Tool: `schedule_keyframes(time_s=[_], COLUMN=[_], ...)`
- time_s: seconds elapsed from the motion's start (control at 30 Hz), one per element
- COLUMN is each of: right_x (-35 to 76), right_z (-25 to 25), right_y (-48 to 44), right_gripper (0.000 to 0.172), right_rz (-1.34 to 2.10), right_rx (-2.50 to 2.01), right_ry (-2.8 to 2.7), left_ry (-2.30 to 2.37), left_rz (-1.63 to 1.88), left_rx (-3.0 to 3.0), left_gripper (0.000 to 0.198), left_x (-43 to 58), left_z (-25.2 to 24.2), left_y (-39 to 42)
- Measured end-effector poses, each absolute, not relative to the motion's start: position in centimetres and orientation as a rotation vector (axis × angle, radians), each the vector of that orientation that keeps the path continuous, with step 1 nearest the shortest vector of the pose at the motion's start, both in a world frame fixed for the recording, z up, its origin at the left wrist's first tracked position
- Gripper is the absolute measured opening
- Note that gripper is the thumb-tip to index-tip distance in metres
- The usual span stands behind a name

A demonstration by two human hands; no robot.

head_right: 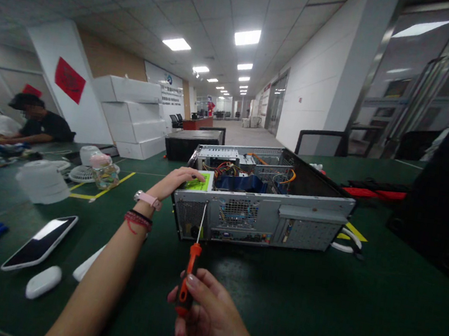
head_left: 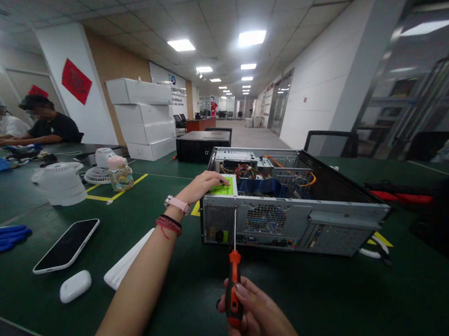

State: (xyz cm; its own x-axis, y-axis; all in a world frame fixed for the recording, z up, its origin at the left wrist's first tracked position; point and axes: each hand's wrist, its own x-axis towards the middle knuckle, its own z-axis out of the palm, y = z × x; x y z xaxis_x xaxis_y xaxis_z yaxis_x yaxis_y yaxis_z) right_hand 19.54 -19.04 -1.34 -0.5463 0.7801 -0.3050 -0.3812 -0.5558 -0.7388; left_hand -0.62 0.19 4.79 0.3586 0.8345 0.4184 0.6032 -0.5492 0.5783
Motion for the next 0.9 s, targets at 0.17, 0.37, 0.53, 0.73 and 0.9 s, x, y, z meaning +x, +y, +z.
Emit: schedule_keyframes(time_s=[0.17,0.37,0.53,0.73,0.9], right_x=[19.82,19.94,20.1,20.05,19.97], right_z=[-0.56,-0.42,-0.4,-0.49,-0.38], right_y=[-19.17,-19.14,-19.08,-18.74,-18.83], right_gripper=[0.037,0.033,0.031,0.03,0.034], right_rz=[2.142,2.176,2.216,2.248,2.267], right_rx=[-0.797,-0.747,-0.733,-0.756,-0.781], right_ry=[-0.799,-0.771,-0.749,-0.756,-0.725], left_ry=[1.272,1.272,1.276,1.282,1.276], left_rz=[0.986,0.999,1.006,0.994,0.994], left_rx=[2.286,2.29,2.3,2.312,2.309], left_gripper=[0.038,0.038,0.038,0.039,0.038], left_x=[-0.67,-0.66,-0.64,-0.57,-0.57], left_z=[4.83,4.81,4.79,4.95,5.0], left_y=[0.3,0.31,0.29,0.02,0.01])
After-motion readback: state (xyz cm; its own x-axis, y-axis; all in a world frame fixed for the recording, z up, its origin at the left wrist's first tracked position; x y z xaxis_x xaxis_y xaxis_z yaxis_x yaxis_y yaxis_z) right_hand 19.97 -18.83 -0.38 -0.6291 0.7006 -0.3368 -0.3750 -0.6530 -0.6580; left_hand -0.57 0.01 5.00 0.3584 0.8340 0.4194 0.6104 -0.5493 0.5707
